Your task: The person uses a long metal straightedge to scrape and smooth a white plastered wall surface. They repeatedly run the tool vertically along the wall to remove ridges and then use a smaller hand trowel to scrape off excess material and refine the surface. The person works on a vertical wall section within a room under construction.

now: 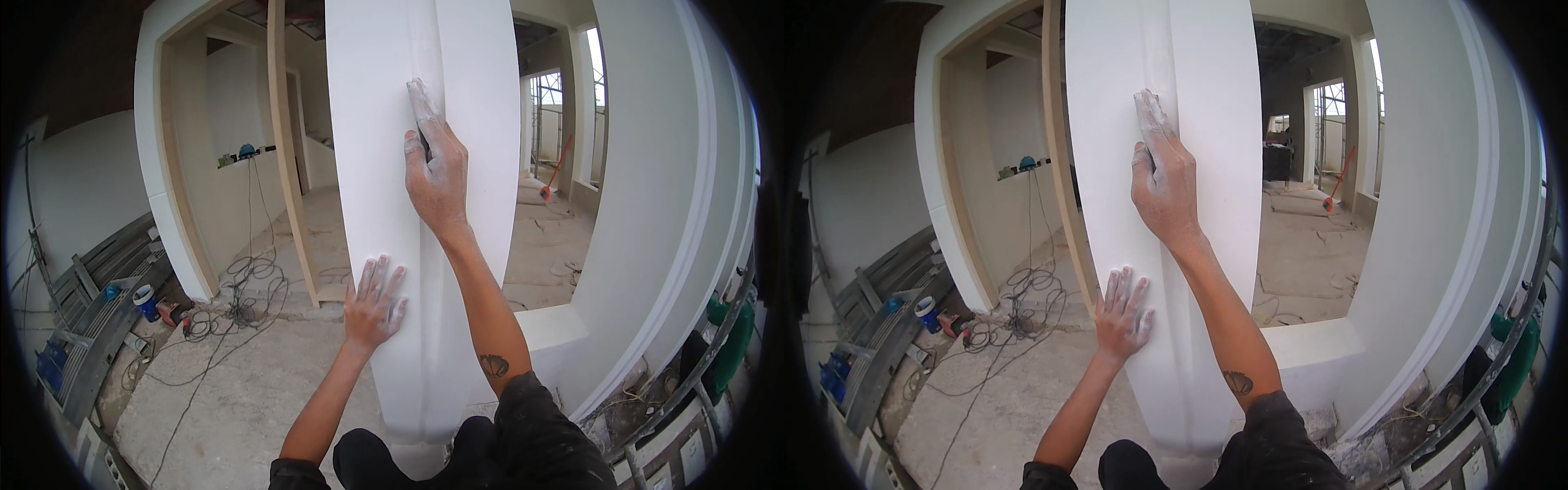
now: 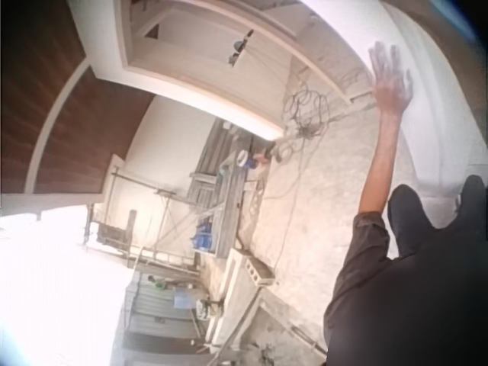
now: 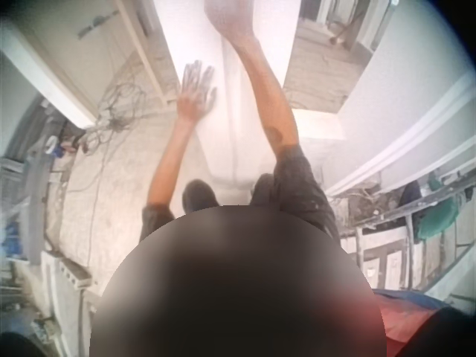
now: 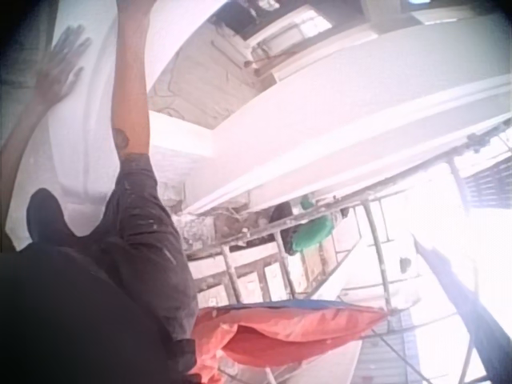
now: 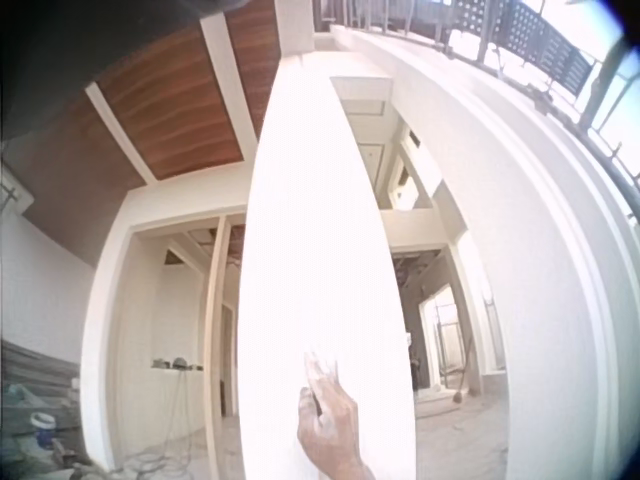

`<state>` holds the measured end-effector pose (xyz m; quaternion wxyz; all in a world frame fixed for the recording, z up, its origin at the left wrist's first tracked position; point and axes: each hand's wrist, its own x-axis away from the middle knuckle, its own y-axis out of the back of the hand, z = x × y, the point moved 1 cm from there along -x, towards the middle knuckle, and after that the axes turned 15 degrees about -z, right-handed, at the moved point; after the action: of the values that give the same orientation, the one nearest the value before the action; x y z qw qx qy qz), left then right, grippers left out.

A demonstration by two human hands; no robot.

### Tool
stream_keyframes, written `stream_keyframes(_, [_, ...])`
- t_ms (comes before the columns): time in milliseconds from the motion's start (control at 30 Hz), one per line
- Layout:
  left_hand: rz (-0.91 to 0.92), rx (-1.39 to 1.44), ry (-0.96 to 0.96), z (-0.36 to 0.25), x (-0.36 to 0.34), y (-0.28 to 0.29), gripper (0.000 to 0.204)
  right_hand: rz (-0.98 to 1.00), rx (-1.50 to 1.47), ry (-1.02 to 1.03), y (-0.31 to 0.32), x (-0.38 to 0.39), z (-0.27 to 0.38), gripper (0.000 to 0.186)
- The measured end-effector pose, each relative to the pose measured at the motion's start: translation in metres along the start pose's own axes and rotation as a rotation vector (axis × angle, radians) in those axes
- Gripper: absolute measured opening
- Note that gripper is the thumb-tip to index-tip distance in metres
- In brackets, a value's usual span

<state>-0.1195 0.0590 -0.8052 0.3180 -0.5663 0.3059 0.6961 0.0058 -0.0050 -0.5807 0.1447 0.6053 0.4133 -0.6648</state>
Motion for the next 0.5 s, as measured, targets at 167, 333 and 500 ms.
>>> stream_keyframes(167, [-0.013,0.0,-0.006,-0.006,-0.005,-0.003,0.065,0.004,-0.043,-0.019,-0.01,-0.044,0.0,0.048])
stream_keyframes(333, [0.006,-0.004,0.003,-0.003,0.001,0.0,0.065,0.017,-0.056,-0.042,0.004,-0.004,0.002,0.048])
stream_keyframes(500, [-0.005,-0.013,-0.013,-0.008,-0.005,-0.004,0.065,0.002,-0.08,-0.057,-0.011,-0.052,-0.004,0.049])
